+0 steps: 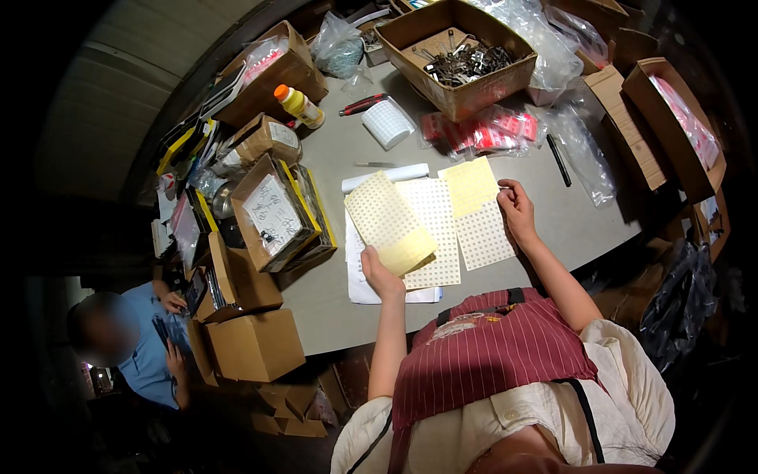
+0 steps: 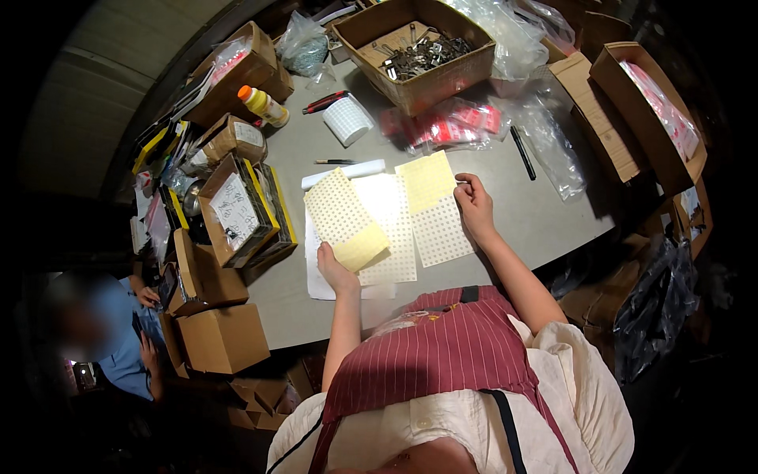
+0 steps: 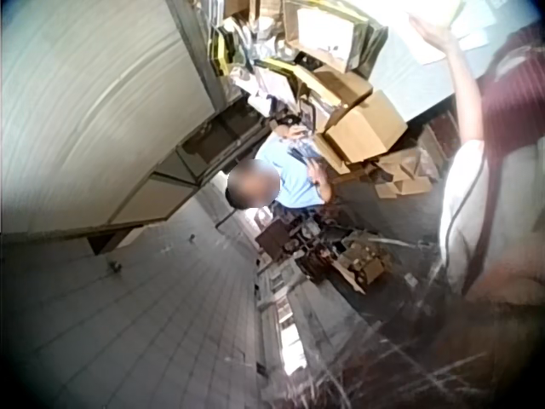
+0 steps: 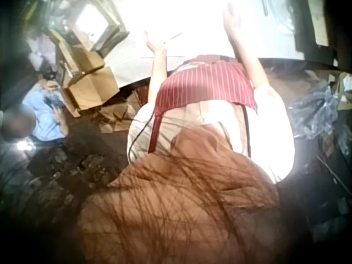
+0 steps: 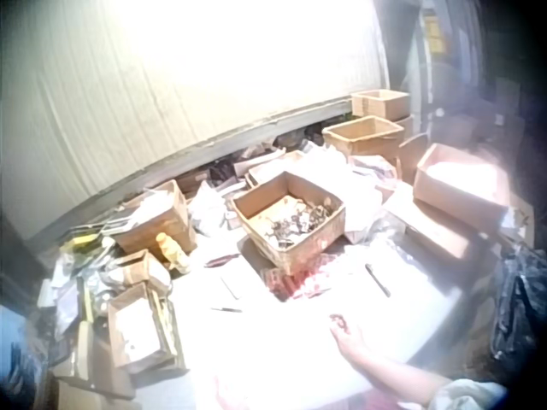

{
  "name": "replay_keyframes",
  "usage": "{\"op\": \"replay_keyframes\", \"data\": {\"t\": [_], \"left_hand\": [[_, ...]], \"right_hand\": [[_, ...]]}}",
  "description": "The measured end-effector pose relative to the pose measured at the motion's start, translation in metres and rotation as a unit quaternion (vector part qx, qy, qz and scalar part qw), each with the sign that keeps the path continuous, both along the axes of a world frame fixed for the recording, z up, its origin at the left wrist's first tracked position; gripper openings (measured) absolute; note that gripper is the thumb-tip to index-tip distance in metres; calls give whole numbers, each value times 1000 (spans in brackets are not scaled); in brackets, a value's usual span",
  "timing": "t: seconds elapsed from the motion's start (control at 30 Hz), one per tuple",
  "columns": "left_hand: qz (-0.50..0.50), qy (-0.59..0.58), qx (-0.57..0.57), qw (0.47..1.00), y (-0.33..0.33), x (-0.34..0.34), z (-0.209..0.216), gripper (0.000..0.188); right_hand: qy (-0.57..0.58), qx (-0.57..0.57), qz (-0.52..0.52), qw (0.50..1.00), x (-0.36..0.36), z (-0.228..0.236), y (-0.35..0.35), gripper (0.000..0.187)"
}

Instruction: The person retrieves stacks of yellow and white papers from a filing cabinet and places them into a red plastic bin. They then move to a table, where they continue to sort and arrange the papers into neat piles.

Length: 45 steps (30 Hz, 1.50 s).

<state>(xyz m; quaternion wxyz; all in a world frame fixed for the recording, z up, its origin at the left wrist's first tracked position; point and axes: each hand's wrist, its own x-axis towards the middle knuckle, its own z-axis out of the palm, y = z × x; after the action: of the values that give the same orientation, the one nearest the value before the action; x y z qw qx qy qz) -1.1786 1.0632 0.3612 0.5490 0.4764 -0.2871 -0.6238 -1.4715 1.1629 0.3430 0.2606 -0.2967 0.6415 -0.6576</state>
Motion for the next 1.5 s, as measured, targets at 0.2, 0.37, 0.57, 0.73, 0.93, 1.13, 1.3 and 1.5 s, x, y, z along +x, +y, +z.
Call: {"op": "replay_keyframes", "data": {"t": [0.2, 0.37, 0.57, 0.73, 0.93, 1.13, 1.3, 1.5], "left_hand": [[5, 32, 3, 999, 0, -4, 10, 37], [-28, -17, -11, 999, 0, 0, 10, 37], [-41, -53, -15, 998, 0, 0, 5, 39], [-43, -36, -29, 998, -1, 2, -2, 38], [-37, -38, -28, 998, 1, 1, 0, 36], [-69, -41, -52, 995, 2, 3, -5, 34], [-67, -29, -61, 995, 3, -1, -6, 43], [-96, -102, -76, 987, 0, 4, -18, 54]], "right_hand": [[-47, -17, 8, 999, 0, -1, 1, 24], [-26, 0, 1, 1000, 1, 0, 0, 25], [-23, 1, 2, 1000, -2, -8, 0, 26], [-18, 2, 4, 1000, -4, -14, -1, 26], [-17, 9, 0, 1000, -2, -11, 0, 26], [12, 34, -4, 999, -2, -4, 2, 26], [7, 26, -13, 1000, 0, 0, 0, 26], [28, 36, -19, 999, 2, 0, -1, 25]]}}
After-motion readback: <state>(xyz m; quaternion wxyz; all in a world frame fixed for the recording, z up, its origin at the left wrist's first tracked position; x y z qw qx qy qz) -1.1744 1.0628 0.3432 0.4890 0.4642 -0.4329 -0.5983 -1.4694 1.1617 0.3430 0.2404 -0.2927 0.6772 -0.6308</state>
